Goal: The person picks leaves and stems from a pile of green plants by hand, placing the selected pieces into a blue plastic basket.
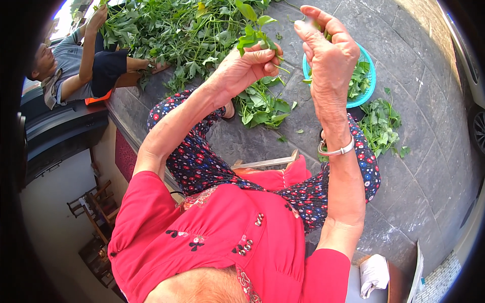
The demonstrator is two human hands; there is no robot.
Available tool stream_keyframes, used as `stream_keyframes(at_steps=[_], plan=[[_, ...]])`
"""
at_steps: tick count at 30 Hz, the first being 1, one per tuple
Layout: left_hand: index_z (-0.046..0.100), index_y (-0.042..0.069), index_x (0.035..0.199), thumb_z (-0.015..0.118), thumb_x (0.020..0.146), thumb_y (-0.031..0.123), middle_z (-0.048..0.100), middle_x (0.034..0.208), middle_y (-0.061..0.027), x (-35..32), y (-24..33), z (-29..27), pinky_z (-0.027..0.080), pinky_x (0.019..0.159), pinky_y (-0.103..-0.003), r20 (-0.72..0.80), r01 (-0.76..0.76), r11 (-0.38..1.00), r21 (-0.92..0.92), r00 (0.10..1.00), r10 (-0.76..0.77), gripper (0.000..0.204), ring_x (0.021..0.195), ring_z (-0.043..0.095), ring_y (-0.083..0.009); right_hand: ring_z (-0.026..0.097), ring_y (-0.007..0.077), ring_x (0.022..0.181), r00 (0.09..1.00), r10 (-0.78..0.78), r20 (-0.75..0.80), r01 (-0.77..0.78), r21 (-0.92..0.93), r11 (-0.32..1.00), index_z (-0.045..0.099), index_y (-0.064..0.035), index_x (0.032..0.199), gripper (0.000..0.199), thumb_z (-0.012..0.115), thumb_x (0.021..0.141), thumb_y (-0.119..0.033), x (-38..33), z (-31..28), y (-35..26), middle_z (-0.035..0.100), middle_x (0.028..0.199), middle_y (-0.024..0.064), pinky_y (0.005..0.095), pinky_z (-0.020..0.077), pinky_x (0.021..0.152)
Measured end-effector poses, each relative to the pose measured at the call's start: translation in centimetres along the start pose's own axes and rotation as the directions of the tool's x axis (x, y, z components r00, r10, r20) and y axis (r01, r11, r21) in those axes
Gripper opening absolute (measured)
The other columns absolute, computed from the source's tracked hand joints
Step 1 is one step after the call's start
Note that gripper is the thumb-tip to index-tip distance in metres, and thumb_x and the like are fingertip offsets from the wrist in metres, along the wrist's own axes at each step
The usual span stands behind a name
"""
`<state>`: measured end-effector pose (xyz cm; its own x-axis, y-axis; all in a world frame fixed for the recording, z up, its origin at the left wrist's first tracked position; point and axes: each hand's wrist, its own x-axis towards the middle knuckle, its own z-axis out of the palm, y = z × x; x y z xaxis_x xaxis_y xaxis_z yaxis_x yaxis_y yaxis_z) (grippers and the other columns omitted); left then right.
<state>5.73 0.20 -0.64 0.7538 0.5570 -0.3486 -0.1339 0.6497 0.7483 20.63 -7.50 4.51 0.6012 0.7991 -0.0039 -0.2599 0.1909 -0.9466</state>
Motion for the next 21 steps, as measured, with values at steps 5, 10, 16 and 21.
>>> stream_keyframes(at_steps=[5,10,16,21], plan=[[0.061,-0.001,0.092,0.059,0.088,0.01,0.06,0.079,-0.0056,1.1,-1.2,-0.9,0.046,0.069,-0.024,0.004,0.054,0.998,-0.025,0.999,-0.054,0.012,0.066,0.053,-0.011,0.039,0.0028,0.048,0.993,0.007,-0.121,0.017,0.2,0.98,0.059,0.0023,0.105,0.021,0.059,0.084,-0.003,1.4,-2.6,-0.1,0.053,0.072,0.0003,0.0163,0.025,0.041],[0.063,-0.003,0.103,0.061,0.084,0.011,0.063,0.076,-0.0029,6.3,-4.2,-0.4,0.049,0.066,-0.023,-0.006,0.003,0.629,0.777,1.0,0.004,0.024,0.065,0.055,-0.0102,0.042,0.0089,0.05,0.952,-0.083,-0.295,0.146,0.2,0.969,0.058,0.0019,0.098,0.015,0.058,0.086,-0.008,1.8,-4.5,-1.2,0.054,0.072,0.0049,0.0207,0.0312,0.043],[0.055,0.003,0.121,0.064,0.073,0.014,0.067,0.085,-0.0178,15.6,-11.6,-2.1,0.053,0.073,-0.034,0.216,-0.217,-0.009,0.976,0.964,0.156,0.049,0.083,0.066,-0.022,0.041,0.0104,0.054,0.914,-0.125,-0.386,0.186,0.125,0.975,0.057,0.0073,0.094,0.015,0.056,0.087,-0.006,1.6,-5.9,-1.7,0.051,0.071,0.007,0.0226,0.0308,0.046],[0.065,0.006,0.095,0.056,0.074,0.017,0.065,0.085,-0.0193,14.6,-17.6,-5.5,0.05,0.072,-0.042,0.21,-0.209,-0.019,0.978,0.977,0.05,0.025,0.082,0.063,-0.035,0.04,0.0106,0.056,0.946,-0.137,-0.295,0.196,0.179,0.964,0.056,0.0099,0.092,0.013,0.057,0.085,-0.001,2.0,-8.8,-1.4,0.049,0.07,0.0078,0.0231,0.0302,0.05]])
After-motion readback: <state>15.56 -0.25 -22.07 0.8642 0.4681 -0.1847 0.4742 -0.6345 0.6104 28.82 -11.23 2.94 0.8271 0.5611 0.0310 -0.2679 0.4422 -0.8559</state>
